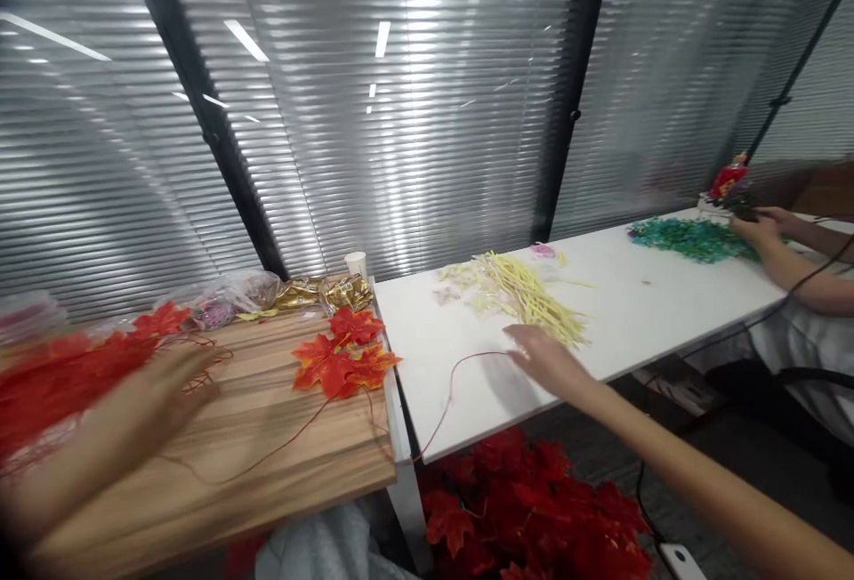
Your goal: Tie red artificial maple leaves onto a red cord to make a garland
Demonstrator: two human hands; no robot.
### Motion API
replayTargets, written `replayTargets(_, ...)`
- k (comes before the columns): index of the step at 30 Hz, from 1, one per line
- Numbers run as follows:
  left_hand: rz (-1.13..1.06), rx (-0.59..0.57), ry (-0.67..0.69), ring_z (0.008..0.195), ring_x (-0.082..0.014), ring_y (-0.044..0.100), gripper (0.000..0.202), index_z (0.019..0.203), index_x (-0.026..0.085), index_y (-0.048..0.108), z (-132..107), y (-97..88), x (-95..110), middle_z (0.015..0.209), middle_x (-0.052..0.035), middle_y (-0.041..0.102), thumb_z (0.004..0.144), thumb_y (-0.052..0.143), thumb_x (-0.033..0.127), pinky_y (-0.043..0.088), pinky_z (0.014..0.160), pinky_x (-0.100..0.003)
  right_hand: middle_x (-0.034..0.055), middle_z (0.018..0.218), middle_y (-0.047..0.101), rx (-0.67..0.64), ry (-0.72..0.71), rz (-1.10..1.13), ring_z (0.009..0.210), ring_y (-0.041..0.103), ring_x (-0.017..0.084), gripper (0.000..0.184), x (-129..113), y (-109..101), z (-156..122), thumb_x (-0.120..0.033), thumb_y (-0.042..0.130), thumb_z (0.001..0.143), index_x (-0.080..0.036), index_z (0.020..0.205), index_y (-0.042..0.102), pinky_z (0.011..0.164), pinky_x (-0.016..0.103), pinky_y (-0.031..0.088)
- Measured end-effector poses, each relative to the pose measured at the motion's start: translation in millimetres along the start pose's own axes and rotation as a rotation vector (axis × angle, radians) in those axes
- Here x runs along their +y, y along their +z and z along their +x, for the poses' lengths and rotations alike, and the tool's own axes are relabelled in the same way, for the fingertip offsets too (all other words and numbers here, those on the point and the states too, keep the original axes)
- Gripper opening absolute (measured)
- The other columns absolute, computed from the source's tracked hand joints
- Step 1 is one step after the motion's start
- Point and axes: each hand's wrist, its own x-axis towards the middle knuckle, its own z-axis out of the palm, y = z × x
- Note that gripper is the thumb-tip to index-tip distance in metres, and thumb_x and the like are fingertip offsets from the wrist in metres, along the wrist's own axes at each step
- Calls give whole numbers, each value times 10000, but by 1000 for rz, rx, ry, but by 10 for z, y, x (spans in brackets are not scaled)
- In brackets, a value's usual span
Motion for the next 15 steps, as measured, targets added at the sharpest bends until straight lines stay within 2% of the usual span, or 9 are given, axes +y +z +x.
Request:
replayTargets(1, -53, -81, 95, 1115, -244, 482, 404, 1149, 182, 537, 136, 152, 238, 1175, -82, 574, 872, 309, 369, 393, 925, -422, 146, 1147, 571, -11, -70, 18, 1076, 521, 261, 359, -127, 125, -56, -303, 434, 836, -125, 1122, 558, 917, 410, 422)
replayTargets(3, -98, -108, 172, 1149, -229, 464, 417, 1228, 237, 473, 279, 439, 723, 1239, -48, 535, 863, 343, 390, 391, 942, -394, 117, 1251, 497, -80, -207, 74, 1161, 455, 224, 404, -417, 322, -170, -260, 418, 856, -166, 1247, 462, 968, 384, 393)
replayTargets(4, -156, -145, 217, 1190, -238, 425, 463, 1280, 234, 414, 297, 558, 938, 1286, -59, 492, 854, 364, 410, 374, 960, -401, 99, 1283, 468, -122, -268, 95, 1175, 441, 207, 430, -557, 394, -220, -243, 419, 861, -194, 1288, 414, 966, 366, 401)
replayTargets(5, -210, -163, 254, 1219, -250, 391, 524, 1322, 241, 350, 294, 657, 1118, 1336, -68, 435, 840, 385, 445, 370, 965, -407, 89, 1292, 459, -136, -329, 109, 1182, 433, 200, 439, -682, 451, -260, -223, 415, 865, -214, 1303, 392, 963, 362, 407)
replayTargets(7, -299, -233, 316, 1273, -264, 309, 579, 1363, 287, 244, 264, 810, 1348, 1407, -49, 322, 834, 398, 464, 343, 988, -444, 88, 1274, 476, -81, -379, 116, 1180, 434, 197, 416, -872, 521, -305, -176, 388, 876, -234, 1287, 410, 955, 379, 411)
replayTargets(9, -374, -259, 319, 1288, -261, 280, 563, 1367, 305, 219, 241, 922, 1425, 1419, -45, 297, 847, 391, 437, 300, 1015, -478, 104, 1259, 485, -6, -379, 102, 1152, 456, 203, 399, -998, 536, -306, -173, 385, 881, -228, 1273, 424, 918, 380, 438)
replayTargets(11, -440, -276, 305, 1288, -247, 285, 512, 1355, 310, 249, 230, 1004, 1417, 1406, -44, 324, 866, 371, 396, 254, 1036, -506, 115, 1240, 493, 38, -400, 90, 1120, 474, 204, 383, -1105, 508, -279, -186, 401, 883, -217, 1262, 435, 894, 370, 451)
replayTargets(15, -518, -328, 247, 1293, -213, 281, 464, 1351, 287, 265, 206, 1054, 1391, 1406, -45, 324, 893, 314, 346, 226, 1050, -515, 92, 1227, 504, -12, -653, 123, 1142, 437, 215, 377, -1371, 437, -209, -263, 458, 873, -225, 1248, 444, 957, 402, 381)
